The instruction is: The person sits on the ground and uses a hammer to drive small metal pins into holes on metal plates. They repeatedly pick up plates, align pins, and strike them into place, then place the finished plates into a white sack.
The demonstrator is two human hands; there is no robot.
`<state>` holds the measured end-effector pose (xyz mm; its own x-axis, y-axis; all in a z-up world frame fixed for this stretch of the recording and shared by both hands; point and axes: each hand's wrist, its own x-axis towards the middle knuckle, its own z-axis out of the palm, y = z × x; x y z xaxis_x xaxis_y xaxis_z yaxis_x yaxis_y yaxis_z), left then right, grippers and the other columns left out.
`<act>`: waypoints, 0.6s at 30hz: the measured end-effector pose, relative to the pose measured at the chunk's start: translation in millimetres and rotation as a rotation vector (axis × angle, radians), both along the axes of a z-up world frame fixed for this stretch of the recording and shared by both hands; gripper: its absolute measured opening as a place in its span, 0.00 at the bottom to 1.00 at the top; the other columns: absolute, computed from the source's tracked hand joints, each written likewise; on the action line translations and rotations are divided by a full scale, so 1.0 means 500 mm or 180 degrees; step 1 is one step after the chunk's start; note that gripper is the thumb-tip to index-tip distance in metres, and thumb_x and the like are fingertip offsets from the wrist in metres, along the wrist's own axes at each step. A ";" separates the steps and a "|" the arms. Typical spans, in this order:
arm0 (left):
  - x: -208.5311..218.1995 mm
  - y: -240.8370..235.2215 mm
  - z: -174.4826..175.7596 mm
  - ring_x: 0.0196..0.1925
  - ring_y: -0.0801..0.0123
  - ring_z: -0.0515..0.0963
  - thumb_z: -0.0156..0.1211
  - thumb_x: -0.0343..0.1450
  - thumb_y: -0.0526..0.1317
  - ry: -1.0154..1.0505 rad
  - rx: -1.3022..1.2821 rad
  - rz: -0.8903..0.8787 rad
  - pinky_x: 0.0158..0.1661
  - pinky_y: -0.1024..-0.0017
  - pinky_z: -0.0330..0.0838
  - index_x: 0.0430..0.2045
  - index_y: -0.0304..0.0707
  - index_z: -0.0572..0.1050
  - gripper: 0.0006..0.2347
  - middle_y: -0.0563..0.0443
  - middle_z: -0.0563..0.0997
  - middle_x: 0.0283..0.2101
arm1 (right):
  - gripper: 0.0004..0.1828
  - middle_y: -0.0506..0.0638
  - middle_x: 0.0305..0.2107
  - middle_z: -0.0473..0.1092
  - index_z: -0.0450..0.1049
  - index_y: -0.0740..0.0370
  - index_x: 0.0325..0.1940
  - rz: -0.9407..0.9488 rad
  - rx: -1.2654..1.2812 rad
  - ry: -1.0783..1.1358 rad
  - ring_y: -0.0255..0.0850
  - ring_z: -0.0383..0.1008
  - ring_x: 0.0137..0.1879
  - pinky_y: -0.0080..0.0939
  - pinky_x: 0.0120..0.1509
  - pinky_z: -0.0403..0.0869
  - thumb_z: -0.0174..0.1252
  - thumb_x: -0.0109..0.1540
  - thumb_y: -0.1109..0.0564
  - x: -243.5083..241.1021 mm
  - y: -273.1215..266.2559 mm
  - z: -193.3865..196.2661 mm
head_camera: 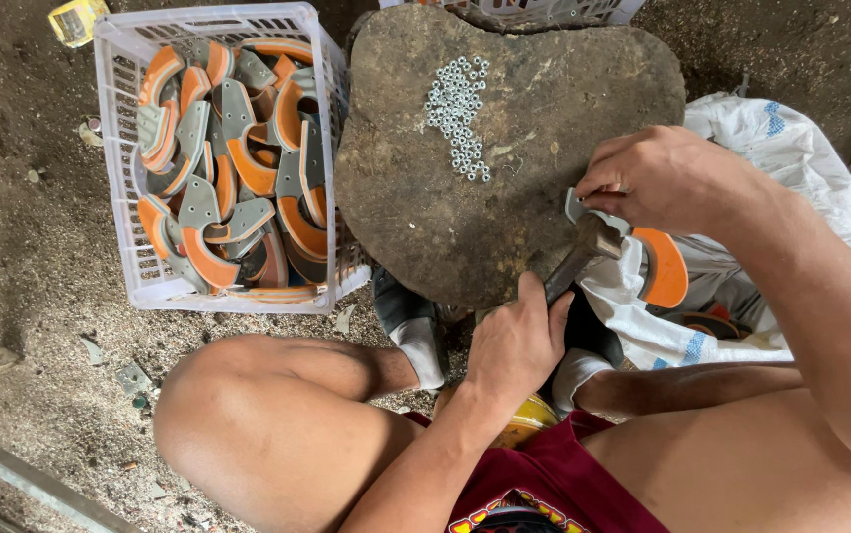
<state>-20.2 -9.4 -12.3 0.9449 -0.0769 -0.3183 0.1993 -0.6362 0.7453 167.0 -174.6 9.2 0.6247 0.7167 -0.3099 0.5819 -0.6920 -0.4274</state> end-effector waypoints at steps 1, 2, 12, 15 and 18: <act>0.001 0.000 -0.001 0.18 0.43 0.82 0.50 0.79 0.46 -0.0002 0.0015 0.0018 0.20 0.53 0.76 0.35 0.26 0.65 0.16 0.35 0.78 0.16 | 0.13 0.48 0.45 0.80 0.85 0.54 0.46 -0.0005 0.0010 -0.0007 0.47 0.82 0.43 0.47 0.48 0.80 0.68 0.56 0.56 0.000 -0.002 0.001; 0.000 -0.001 -0.002 0.19 0.42 0.82 0.50 0.79 0.46 0.0003 0.0026 0.0033 0.21 0.52 0.76 0.35 0.26 0.65 0.15 0.34 0.78 0.16 | 0.15 0.48 0.44 0.80 0.84 0.54 0.49 -0.0184 0.0079 0.0073 0.46 0.83 0.43 0.46 0.49 0.80 0.67 0.57 0.56 -0.003 -0.008 0.003; -0.010 -0.008 -0.021 0.25 0.33 0.81 0.48 0.79 0.48 -0.0169 0.0222 0.0071 0.26 0.44 0.75 0.40 0.27 0.65 0.17 0.29 0.79 0.20 | 0.22 0.57 0.37 0.78 0.74 0.67 0.53 -0.2412 -0.0100 0.0788 0.46 0.79 0.43 0.47 0.47 0.77 0.59 0.68 0.45 -0.130 -0.099 -0.020; -0.009 -0.010 -0.021 0.25 0.31 0.80 0.48 0.78 0.48 -0.0286 0.0347 0.0089 0.27 0.41 0.74 0.43 0.26 0.65 0.17 0.28 0.80 0.21 | 0.27 0.57 0.31 0.79 0.77 0.67 0.49 -0.2756 0.0096 0.1371 0.45 0.77 0.37 0.48 0.43 0.75 0.53 0.69 0.38 -0.157 -0.105 -0.043; -0.002 -0.009 -0.002 0.26 0.31 0.80 0.47 0.79 0.49 -0.0356 0.0240 0.0111 0.28 0.41 0.73 0.40 0.28 0.66 0.17 0.28 0.80 0.23 | 0.27 0.59 0.25 0.76 0.79 0.65 0.48 -0.2921 0.0012 0.1390 0.47 0.73 0.31 0.49 0.40 0.73 0.53 0.68 0.37 -0.169 -0.098 -0.043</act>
